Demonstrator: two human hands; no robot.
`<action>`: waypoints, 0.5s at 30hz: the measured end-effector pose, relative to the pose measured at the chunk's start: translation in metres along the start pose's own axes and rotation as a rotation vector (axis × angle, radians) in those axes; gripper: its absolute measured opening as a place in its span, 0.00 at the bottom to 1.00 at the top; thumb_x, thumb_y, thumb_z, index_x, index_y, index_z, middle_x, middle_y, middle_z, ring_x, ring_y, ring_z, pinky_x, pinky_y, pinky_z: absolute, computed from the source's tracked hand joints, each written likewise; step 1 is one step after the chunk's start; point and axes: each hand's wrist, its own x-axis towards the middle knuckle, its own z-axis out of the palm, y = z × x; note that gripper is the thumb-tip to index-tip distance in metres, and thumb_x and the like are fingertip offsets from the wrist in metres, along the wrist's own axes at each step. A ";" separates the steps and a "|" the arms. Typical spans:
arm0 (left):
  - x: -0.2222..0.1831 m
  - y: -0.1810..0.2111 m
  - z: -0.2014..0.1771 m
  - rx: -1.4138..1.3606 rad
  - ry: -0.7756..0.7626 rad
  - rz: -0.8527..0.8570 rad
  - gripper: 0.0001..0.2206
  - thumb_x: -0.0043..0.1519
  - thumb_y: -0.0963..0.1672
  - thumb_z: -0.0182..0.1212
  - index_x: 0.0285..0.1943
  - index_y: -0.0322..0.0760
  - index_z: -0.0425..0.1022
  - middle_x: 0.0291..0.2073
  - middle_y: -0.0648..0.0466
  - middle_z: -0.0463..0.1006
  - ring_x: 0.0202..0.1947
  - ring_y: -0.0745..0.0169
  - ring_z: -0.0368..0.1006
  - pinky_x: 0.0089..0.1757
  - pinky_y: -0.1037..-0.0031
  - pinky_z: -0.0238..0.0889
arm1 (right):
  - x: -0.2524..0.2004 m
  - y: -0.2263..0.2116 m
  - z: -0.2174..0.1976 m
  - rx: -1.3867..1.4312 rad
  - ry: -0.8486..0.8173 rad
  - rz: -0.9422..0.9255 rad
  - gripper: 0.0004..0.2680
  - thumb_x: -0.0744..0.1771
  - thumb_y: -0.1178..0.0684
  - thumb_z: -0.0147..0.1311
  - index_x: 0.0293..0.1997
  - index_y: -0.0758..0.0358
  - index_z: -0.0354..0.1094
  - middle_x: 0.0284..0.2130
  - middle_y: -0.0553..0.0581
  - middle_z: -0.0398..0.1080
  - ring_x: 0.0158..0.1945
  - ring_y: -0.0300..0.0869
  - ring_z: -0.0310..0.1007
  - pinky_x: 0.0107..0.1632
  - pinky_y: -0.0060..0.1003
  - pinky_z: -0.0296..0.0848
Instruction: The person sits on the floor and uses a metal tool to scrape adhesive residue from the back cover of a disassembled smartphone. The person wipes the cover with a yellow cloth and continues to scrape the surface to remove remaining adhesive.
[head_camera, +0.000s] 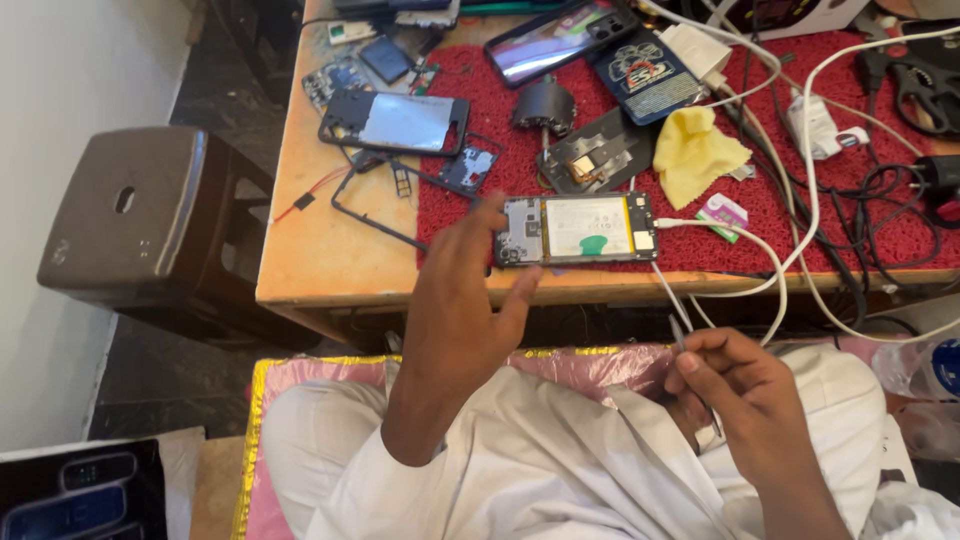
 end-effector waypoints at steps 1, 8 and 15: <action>0.004 -0.002 0.002 0.037 -0.068 0.044 0.33 0.58 0.43 0.72 0.72 0.34 0.58 0.63 0.41 0.71 0.63 0.41 0.66 0.62 0.57 0.60 | -0.001 0.002 -0.001 -0.026 0.005 0.012 0.06 0.68 0.58 0.54 0.46 0.71 0.70 0.26 0.57 0.73 0.22 0.33 0.63 0.25 0.28 0.61; 0.029 -0.028 0.021 0.328 -0.308 0.194 0.38 0.48 0.43 0.73 0.69 0.29 0.60 0.64 0.39 0.64 0.66 0.39 0.58 0.62 0.49 0.47 | 0.000 0.004 -0.005 -0.006 -0.030 0.066 0.07 0.68 0.58 0.55 0.48 0.71 0.70 0.24 0.53 0.70 0.22 0.30 0.60 0.24 0.26 0.59; 0.001 0.002 0.040 -0.335 -0.323 0.110 0.16 0.60 0.44 0.70 0.53 0.29 0.77 0.50 0.44 0.81 0.54 0.48 0.78 0.54 0.64 0.70 | -0.004 -0.002 -0.003 0.078 -0.047 0.034 0.08 0.67 0.59 0.54 0.48 0.71 0.70 0.27 0.54 0.73 0.21 0.31 0.62 0.22 0.26 0.60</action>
